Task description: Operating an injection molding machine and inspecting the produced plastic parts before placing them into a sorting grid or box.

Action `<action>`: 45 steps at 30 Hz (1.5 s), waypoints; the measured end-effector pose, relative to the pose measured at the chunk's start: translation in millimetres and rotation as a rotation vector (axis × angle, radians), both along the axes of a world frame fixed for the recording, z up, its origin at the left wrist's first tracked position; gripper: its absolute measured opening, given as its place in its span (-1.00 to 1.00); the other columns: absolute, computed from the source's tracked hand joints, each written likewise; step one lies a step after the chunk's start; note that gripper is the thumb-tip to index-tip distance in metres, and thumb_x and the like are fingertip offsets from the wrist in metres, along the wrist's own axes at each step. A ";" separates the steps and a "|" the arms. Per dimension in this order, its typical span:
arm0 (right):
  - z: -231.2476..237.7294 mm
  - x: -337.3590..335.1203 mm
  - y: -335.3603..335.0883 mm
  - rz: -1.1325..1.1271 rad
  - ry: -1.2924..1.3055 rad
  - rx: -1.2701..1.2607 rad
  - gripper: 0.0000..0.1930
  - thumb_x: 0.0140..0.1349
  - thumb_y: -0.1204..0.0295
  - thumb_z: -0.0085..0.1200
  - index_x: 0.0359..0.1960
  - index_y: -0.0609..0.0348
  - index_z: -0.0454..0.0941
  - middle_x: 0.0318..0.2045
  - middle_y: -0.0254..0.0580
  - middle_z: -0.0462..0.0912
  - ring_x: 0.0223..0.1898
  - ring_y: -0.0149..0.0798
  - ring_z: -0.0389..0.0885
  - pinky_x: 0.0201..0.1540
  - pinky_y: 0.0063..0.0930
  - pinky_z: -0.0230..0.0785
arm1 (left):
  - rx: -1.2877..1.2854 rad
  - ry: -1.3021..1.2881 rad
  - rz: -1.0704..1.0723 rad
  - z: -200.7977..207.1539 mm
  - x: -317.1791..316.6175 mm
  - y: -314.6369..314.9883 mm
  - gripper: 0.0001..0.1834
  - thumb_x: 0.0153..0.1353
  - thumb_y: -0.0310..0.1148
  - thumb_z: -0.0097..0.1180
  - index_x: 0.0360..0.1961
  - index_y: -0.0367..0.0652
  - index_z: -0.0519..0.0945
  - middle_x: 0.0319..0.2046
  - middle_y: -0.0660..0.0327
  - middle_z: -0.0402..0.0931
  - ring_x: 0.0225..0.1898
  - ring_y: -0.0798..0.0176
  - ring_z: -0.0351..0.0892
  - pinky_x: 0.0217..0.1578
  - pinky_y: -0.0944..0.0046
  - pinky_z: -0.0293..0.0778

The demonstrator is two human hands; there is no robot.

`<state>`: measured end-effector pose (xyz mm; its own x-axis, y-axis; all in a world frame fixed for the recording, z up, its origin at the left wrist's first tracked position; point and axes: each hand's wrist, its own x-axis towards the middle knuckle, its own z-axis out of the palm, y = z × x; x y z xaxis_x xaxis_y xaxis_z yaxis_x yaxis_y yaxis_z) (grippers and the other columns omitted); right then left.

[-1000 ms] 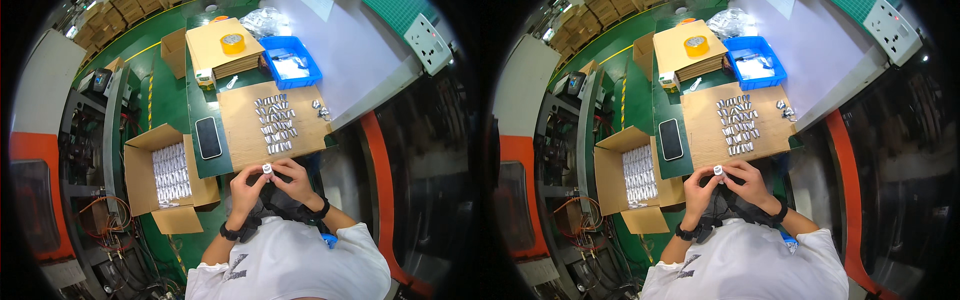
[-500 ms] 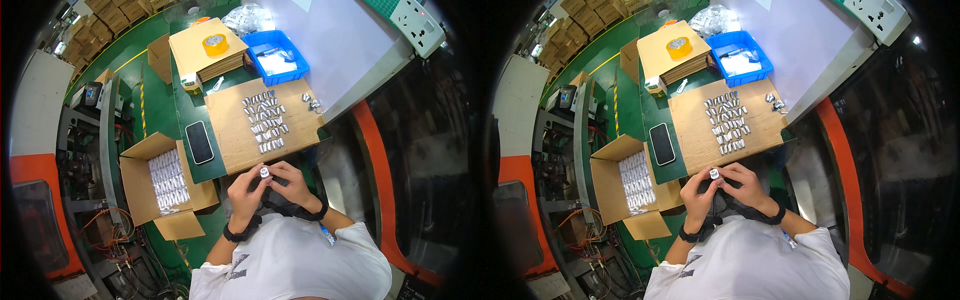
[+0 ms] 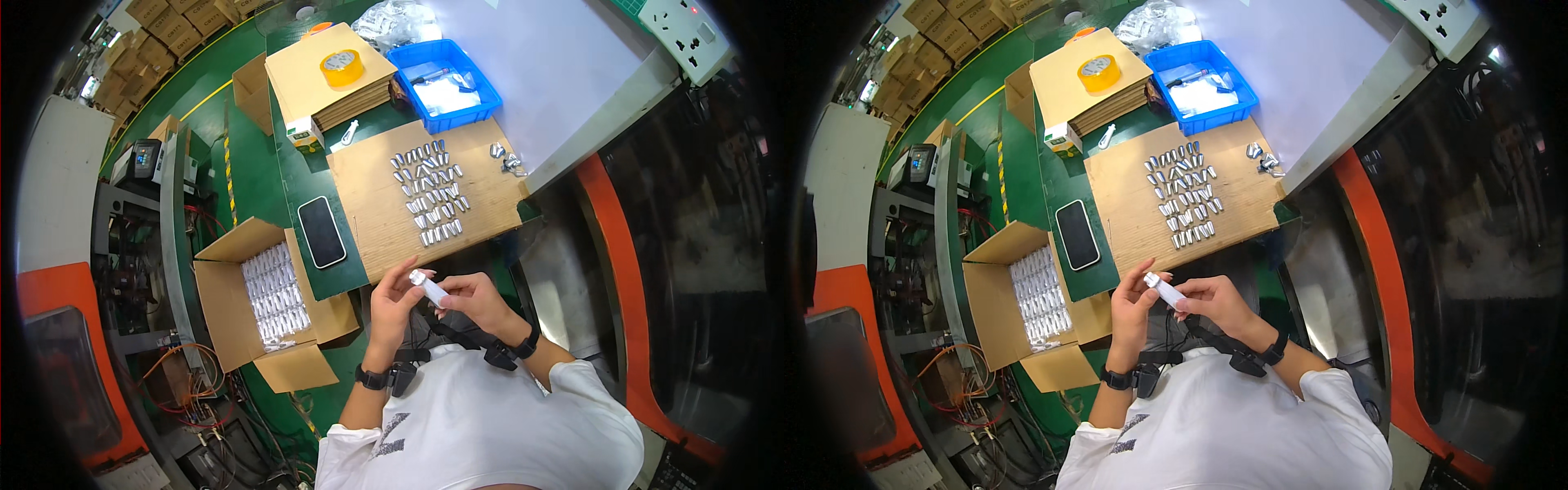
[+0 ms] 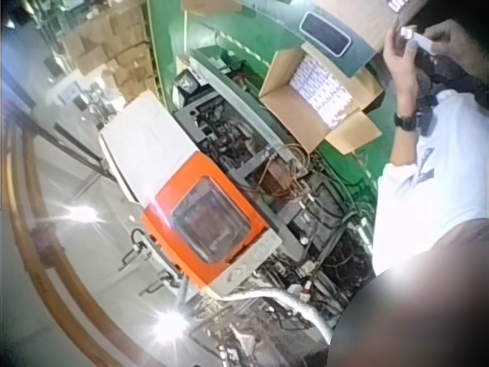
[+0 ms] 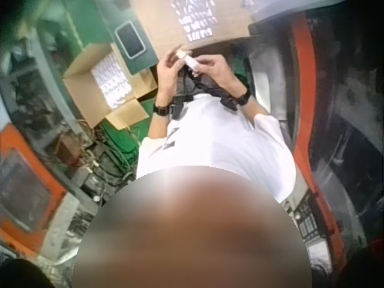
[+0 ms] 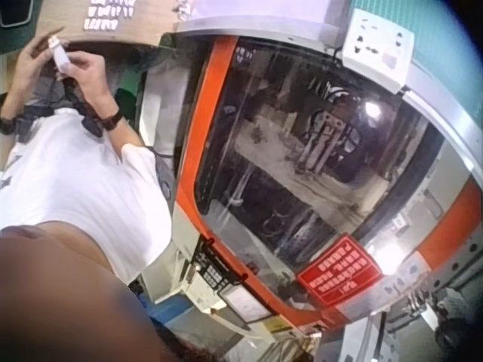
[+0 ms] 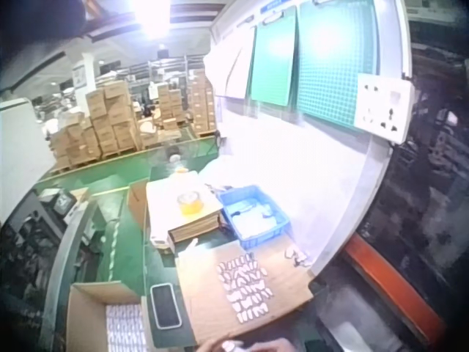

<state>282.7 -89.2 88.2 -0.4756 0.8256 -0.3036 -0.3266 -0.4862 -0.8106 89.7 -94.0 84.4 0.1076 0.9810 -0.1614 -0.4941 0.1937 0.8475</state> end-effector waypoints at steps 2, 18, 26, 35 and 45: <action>-3.6 -0.7 2.3 0.022 0.041 -0.038 -0.72 0.28 0.53 0.20 -0.02 0.46 0.59 -0.20 -0.08 0.68 -0.22 -0.31 0.69 -0.12 -0.46 0.59 | 0.013 -0.004 -0.070 -4.7 -6.0 6.3 -0.65 0.24 -0.58 0.18 0.06 -0.36 0.53 -0.03 0.03 0.62 0.01 0.22 0.60 0.09 0.24 0.47; -17.4 -29.9 81.8 0.560 0.196 -0.368 -0.67 0.41 0.31 0.10 0.04 0.32 0.59 0.01 -0.16 0.62 0.07 -0.28 0.59 0.14 -0.29 0.46 | 0.203 0.175 0.240 -18.1 -21.1 17.6 -0.78 0.21 -0.65 0.16 -0.12 -0.33 0.47 -0.19 0.16 0.46 -0.12 0.24 0.56 0.00 0.27 0.44; -15.2 6.9 322.7 -0.265 -1.030 0.775 -0.81 0.23 0.33 0.12 -0.28 0.12 0.72 -0.33 -0.06 0.73 -0.28 -0.11 0.71 -0.20 -0.26 0.52 | 0.244 0.204 0.226 -18.0 -60.1 22.1 -0.77 0.19 -0.67 0.19 -0.13 -0.35 0.49 -0.19 0.16 0.41 -0.09 0.18 0.60 0.02 0.25 0.45; -69.7 47.2 432.9 -0.113 -1.795 0.739 -0.69 0.09 0.20 0.28 -0.25 0.17 0.73 -0.21 0.12 0.72 -0.14 0.09 0.71 -0.09 -0.07 0.57 | 0.077 0.292 0.349 -17.9 -68.2 9.3 -0.77 0.23 -0.54 0.21 -0.09 -0.32 0.55 -0.19 0.10 0.63 -0.09 0.22 0.61 0.01 0.23 0.47; -79.8 48.3 445.9 -0.145 -1.833 0.659 -0.77 0.13 0.47 0.06 -0.23 0.22 0.71 -0.20 0.21 0.70 -0.13 0.14 0.71 -0.05 -0.04 0.56 | 0.037 0.255 0.341 -13.9 -57.2 7.0 -0.77 0.23 -0.57 0.20 -0.09 -0.31 0.55 -0.18 0.12 0.64 -0.11 0.29 0.60 -0.01 0.29 0.47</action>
<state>331.0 356.7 8.4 0.0759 0.9958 0.0509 0.9823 -0.0660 -0.1752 32.5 -87.0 70.6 -0.2624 0.9593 -0.1048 -0.2982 0.0227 0.9542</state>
